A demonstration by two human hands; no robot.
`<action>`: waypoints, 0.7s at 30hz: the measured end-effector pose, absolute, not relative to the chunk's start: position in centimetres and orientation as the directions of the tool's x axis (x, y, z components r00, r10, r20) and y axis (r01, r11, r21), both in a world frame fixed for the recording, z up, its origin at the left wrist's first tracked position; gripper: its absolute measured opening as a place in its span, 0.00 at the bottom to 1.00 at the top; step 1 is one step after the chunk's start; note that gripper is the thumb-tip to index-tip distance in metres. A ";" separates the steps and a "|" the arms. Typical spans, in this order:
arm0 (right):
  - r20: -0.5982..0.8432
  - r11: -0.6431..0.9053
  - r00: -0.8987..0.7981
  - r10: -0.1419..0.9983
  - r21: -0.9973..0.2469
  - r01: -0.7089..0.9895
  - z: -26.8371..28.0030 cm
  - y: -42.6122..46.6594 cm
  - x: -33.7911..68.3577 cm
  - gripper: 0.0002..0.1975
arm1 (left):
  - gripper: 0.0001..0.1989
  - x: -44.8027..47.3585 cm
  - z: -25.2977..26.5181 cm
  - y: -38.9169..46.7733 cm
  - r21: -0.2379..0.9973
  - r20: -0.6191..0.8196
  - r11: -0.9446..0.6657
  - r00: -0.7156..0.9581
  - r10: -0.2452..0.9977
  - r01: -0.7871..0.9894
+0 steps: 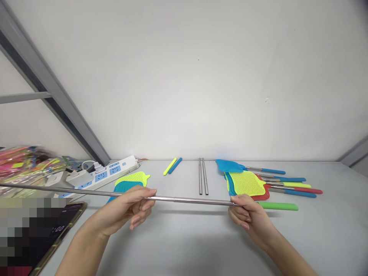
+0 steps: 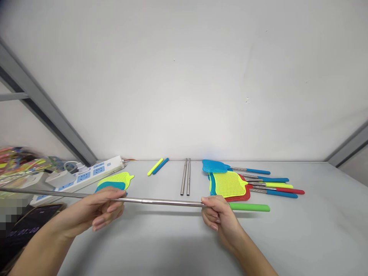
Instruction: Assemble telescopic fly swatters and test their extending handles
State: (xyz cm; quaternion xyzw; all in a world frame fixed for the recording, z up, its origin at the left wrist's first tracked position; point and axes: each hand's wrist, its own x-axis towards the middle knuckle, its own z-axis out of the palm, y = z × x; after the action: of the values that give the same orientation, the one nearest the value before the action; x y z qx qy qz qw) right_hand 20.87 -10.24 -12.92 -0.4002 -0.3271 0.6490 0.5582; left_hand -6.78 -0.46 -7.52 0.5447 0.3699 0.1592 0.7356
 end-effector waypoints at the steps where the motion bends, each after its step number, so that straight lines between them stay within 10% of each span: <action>1: -0.149 -0.158 -0.057 0.987 -0.870 -0.466 -13.0 -10.2 20.9 0.22 | 0.19 -6.8 -7.5 -0.4 0.919 -0.373 0.356 0.673 0.639 0.171; 21: -0.136 -0.060 0.080 0.987 -0.793 -0.606 -13.8 -10.1 19.7 0.21 | 0.19 -3.3 -7.5 -2.5 0.974 -0.211 0.090 0.683 0.699 0.208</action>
State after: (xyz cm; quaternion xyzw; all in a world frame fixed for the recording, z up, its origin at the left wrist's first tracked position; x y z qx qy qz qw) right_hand 19.66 -10.14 -13.78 -0.3695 -0.2579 0.6273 0.6352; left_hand -3.33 -2.54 -7.48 0.6475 0.3503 0.1889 0.6499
